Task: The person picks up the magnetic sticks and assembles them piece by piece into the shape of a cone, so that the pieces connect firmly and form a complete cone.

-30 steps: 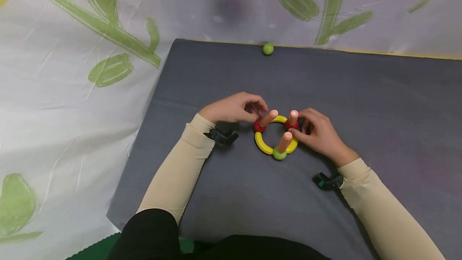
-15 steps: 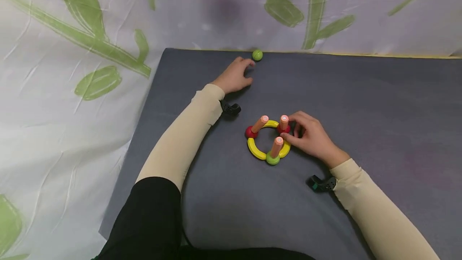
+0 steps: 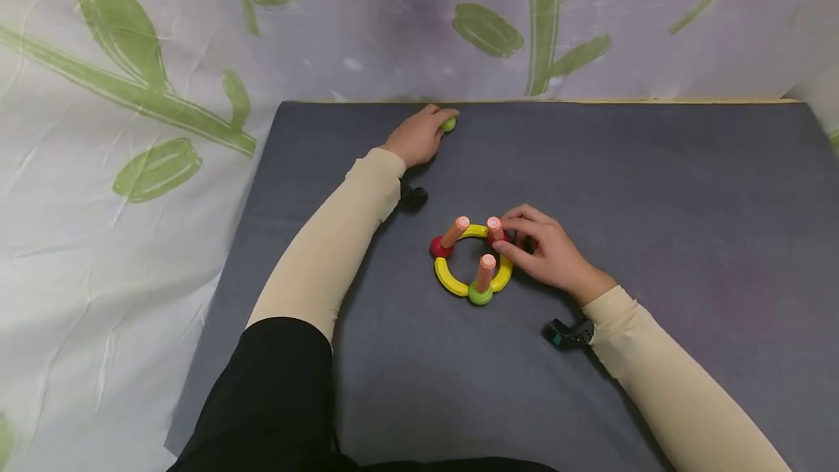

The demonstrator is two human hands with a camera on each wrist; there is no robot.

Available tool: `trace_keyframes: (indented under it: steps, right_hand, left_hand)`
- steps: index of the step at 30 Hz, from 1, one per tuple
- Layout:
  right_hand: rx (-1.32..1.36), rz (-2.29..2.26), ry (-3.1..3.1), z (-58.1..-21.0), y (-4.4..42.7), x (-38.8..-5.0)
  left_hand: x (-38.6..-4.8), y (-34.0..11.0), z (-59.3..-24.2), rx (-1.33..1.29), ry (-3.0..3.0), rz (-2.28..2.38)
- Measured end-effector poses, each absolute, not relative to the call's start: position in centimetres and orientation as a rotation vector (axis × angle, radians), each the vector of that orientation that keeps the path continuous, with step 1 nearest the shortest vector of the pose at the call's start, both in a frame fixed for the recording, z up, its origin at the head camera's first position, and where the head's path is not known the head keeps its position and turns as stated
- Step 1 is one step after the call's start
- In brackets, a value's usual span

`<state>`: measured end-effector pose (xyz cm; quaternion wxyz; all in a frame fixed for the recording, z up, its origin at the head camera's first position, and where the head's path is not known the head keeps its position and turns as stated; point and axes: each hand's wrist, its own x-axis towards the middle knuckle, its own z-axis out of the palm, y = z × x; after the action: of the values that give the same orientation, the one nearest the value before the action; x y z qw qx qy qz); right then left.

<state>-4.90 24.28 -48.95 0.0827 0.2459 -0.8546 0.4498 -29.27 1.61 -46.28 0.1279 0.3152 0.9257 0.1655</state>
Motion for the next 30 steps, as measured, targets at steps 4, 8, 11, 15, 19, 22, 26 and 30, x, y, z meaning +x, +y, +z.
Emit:
trace_keyframes:
  steps: [4,8,11,15,19,22,26,30]
  right_hand:
    - [0.742,1.372,-2.524,-48.6,24.0,-5.1]
    - [0.768,1.431,-2.489,-48.3,23.8,-4.9]
    - [0.79,1.444,-2.464,-48.2,23.7,-4.9]
    - [0.788,1.436,-2.45,-48.1,23.7,-4.9]
    - [0.786,1.438,-2.454,-48.2,23.9,-4.8]
    - [0.79,1.448,-2.451,-48.1,23.9,-4.8]
    - [0.792,1.436,-2.45,-48.1,23.8,-4.9]
    - [0.784,1.425,-2.464,-48.1,23.6,-4.9]
  left_hand:
    - [-26.9,-0.2,-46.3,0.933,2.71,0.53]
    - [-24.2,-2.1,-46.9,0.89,2.709,0.638]
    - [-22.3,-3.0,-47.0,0.812,2.688,0.744]
    - [-20.7,-3.4,-45.9,0.797,2.622,0.815]
    - [-19.2,-3.5,-42.9,0.877,2.418,1.013]
    - [-17.8,-3.8,-39.9,0.981,2.214,1.211]
    - [-16.0,-3.9,-37.2,1.145,2.022,1.294]
    - [-14.8,-3.9,-36.3,1.203,1.955,1.23]
